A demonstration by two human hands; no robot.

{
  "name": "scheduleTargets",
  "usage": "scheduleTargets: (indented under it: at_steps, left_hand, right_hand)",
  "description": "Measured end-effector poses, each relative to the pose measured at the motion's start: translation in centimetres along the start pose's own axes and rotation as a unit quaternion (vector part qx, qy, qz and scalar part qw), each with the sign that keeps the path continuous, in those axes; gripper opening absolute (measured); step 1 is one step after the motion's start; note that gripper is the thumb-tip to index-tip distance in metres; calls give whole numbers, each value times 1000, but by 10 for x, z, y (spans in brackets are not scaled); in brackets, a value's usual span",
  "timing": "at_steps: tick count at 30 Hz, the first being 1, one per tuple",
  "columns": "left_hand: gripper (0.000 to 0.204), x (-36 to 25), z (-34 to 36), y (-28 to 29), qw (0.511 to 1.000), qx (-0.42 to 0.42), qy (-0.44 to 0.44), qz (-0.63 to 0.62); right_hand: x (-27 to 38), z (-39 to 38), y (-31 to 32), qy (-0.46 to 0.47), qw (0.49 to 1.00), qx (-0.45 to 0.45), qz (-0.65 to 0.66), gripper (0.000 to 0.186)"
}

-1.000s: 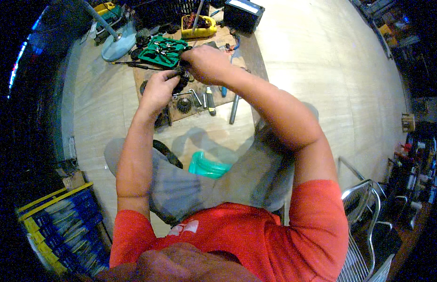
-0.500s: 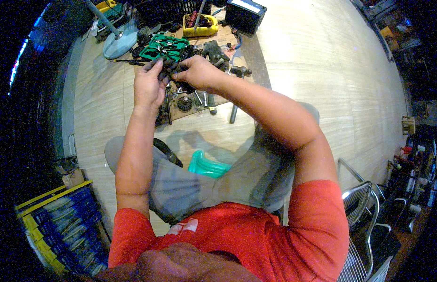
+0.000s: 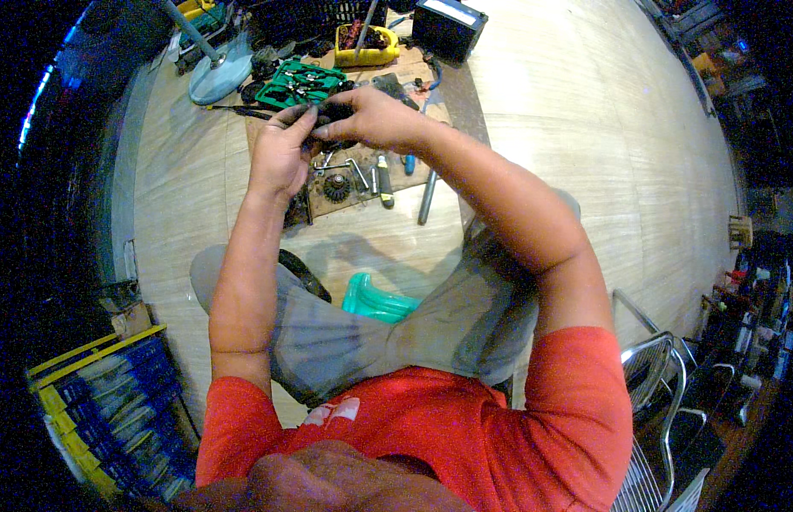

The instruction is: The person handles a metal mechanical assembly, individual gears, and a black component by hand. They place gears into a housing and pick up a black plastic electrical part from a collection of items on the floor.

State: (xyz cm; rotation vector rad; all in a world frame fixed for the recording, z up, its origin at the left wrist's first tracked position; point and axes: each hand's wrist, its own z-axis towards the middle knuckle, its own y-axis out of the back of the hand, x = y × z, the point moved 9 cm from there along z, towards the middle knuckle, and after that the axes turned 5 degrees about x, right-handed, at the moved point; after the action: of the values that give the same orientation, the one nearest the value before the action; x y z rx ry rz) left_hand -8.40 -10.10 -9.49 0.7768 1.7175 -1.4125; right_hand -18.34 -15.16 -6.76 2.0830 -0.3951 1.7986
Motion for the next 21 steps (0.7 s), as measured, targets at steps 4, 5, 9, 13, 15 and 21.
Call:
scheduleTargets:
  at_steps: [4,5,9,13,15,21]
  left_hand:
    - [15,-2,-4,-8,999,36,28,1]
    - [15,-4,-4,-8,999,32,25,8]
    - [16,-7,-5,-8,997,33,46,52]
    - [18,-13,-6,-3,988,12,38,147]
    - [23,-17,-6,3,969,-10,39,245]
    - [25,-26,-6,10,940,-69,0,333]
  right_hand:
    - [-2,-1,-1,-15,999,-9,-38,32]
    - [0,-2,-1,-6,999,-6,-33,32]
    - [0,-4,-1,1,999,-18,-27,30]
    - [-5,-1,-4,9,998,-41,-41,29]
    - [-4,1,-3,23,994,-48,-94,27]
    - [-6,2,-4,19,985,-46,-165,30]
